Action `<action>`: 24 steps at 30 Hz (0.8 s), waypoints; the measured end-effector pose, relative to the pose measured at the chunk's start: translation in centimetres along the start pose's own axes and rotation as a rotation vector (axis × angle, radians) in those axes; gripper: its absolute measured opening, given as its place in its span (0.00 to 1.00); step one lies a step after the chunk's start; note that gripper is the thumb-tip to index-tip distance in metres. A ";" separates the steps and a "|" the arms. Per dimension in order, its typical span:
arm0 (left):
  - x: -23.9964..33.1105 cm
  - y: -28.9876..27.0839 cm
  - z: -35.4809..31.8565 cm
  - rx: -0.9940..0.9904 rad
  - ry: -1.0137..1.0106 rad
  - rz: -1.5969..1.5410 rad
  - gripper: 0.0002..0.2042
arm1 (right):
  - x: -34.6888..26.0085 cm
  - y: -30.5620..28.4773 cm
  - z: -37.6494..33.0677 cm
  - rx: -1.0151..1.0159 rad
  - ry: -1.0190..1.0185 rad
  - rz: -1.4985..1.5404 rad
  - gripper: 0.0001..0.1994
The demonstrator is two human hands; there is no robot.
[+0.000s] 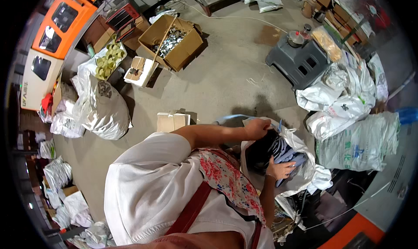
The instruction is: The person sorts gray plastic loops from a pile on a table into a large white sack. They then move to a different area and sort yellow plastic cups from a sack onto a white tray, handling them one by one.
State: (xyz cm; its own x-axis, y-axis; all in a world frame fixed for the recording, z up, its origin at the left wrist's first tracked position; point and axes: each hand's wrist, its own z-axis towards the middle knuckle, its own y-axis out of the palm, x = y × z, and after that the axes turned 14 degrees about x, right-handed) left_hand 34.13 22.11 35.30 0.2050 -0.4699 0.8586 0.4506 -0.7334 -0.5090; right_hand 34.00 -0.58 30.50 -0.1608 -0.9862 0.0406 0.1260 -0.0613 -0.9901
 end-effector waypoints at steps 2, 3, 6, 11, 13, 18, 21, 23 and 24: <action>0.1 -0.4 0.0 -0.003 -0.018 -0.017 0.04 | 0.4 -0.2 -0.3 -0.004 -0.008 0.049 0.60; 0.1 -0.7 0.3 -0.010 -0.024 -0.030 0.04 | 0.2 -0.5 -0.3 -0.020 -0.020 0.061 0.61; -1.9 -0.3 0.8 -0.005 -0.026 -0.057 0.06 | -0.1 -1.6 -0.3 -0.078 -0.024 0.097 0.63; -3.1 -4.0 1.4 -0.164 -0.010 -0.099 0.11 | -0.5 -2.4 0.1 -0.161 0.026 0.077 0.64; -4.0 -7.2 1.6 -0.227 -0.015 -0.116 0.13 | -0.5 -2.3 0.1 -0.183 0.048 0.074 0.65; -13.8 -19.0 2.3 -0.116 -0.271 -0.070 0.15 | -1.7 -2.2 -0.7 0.072 0.019 0.107 0.46; -20.8 -26.8 0.7 0.074 -0.394 0.056 0.12 | -3.4 -0.8 0.8 0.419 -0.074 0.224 0.36; -25.0 -30.9 -0.9 0.164 -0.520 0.157 0.11 | -10.5 -6.3 -0.1 0.421 -0.122 0.370 0.25; -26.3 -33.1 -1.4 0.198 -0.539 0.184 0.11 | -13.3 -7.6 -0.5 0.425 -0.095 0.530 0.23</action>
State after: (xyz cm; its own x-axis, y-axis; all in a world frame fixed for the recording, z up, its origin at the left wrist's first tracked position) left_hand 12.62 58.07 29.49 0.6828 -0.2273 0.6943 0.5087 -0.5341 -0.6752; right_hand 34.65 13.12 37.46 0.1126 -0.9077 -0.4041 0.5400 0.3973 -0.7419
